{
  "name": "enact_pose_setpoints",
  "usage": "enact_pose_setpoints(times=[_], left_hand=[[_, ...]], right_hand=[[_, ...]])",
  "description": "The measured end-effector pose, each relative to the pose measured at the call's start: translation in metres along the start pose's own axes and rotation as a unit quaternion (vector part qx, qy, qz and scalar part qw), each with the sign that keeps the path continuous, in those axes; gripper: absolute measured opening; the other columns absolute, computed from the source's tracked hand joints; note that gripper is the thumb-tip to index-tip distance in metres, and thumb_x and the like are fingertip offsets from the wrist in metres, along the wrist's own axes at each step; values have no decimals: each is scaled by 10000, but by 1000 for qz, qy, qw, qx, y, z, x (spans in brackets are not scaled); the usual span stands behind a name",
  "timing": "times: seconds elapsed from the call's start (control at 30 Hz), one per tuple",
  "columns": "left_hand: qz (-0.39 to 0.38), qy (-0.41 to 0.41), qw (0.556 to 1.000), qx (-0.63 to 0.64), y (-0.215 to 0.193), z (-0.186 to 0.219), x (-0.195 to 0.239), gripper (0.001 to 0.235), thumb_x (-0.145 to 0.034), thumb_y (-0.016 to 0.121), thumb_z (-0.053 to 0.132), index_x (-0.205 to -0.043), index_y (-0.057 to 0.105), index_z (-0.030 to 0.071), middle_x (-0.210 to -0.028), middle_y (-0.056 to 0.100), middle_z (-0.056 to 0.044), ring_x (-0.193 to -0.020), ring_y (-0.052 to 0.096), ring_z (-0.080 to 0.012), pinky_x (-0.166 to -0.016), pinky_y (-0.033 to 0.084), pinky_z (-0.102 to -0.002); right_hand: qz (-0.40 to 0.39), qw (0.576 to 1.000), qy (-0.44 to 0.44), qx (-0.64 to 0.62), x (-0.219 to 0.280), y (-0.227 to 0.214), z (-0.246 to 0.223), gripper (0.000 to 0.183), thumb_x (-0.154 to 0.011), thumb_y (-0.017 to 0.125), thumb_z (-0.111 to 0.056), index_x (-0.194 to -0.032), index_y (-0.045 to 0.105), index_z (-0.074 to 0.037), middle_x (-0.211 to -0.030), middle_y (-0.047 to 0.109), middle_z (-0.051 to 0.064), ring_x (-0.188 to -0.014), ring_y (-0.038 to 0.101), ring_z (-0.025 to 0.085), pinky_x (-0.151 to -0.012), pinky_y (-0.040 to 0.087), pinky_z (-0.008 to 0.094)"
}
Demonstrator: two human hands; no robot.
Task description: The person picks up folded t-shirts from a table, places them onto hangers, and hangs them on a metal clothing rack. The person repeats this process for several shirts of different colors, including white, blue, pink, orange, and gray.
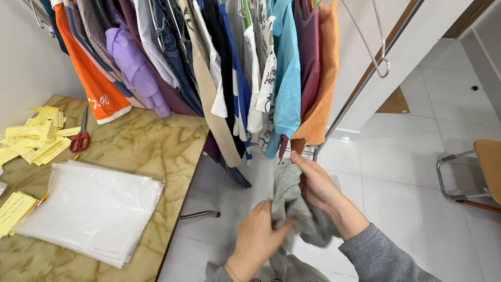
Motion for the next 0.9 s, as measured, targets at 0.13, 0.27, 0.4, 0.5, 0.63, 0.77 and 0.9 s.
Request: enact_pose_setpoints(times=[0.13,0.27,0.4,0.5,0.63,0.77,0.9], left_hand=[[-11,35,999,-6,-17,11,-9,393,-991,639,417,-779,505,114,-725,525,-67,-699,500,-301,-629,406,-475],[-112,62,909,397,-41,54,-22,283,-986,675,363,-929,716,89,-876,739,-27,-773,694,-147,-699,553,-278],[-45,159,925,342,-71,100,-27,295,-1024,597,363,-959,730,107,-941,714,52,-913,643,-77,-841,514,-265],[-76,230,906,348,-69,119,-28,321,-1059,575,369,-924,699,105,-904,714,42,-879,657,-81,-800,537,-264],[6,205,877,434,-79,113,-45,255,-1008,661,340,-937,704,99,-902,686,24,-846,607,-85,-783,484,-263],[126,121,823,540,-119,99,-54,304,-951,703,260,-1115,778,15,-1064,791,-61,-951,688,-102,-871,539,-268],[162,105,810,553,-131,69,-60,220,-1018,657,326,-995,725,118,-1015,714,69,-1020,643,-15,-947,554,-275]], right_hand=[[-53,998,-14,-41,2,1,-5,256,-1050,633,-291,-960,703,-63,-955,752,95,-878,710,220,-821,564,361],[43,993,105,16,26,-1,-8,521,-951,629,-387,-1333,702,-40,-1194,761,193,-965,707,287,-791,560,387],[-111,993,10,-30,39,-30,32,779,-911,619,-552,-1449,508,0,-1391,576,217,-1195,557,325,-968,477,449],[-340,928,-115,-101,57,-31,53,1212,-850,634,-798,-1628,217,31,-1690,301,229,-1543,334,360,-1236,346,531],[121,971,-65,197,44,-45,70,260,-829,823,-130,-1017,741,30,-914,773,116,-839,677,211,-731,555,362],[135,931,-71,332,10,-100,107,414,-906,822,-294,-668,577,-59,-670,592,-1,-679,532,123,-619,422,305],[23,955,-74,285,8,-108,77,240,-954,770,-204,-788,730,-35,-753,681,9,-721,609,142,-685,521,321]])
Point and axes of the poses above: each hand's wrist, its own x-axis away from the middle knuckle, its own y-axis out of the palm, z = x × y, the point moved 4 cm from there along -x, towards the middle knuckle
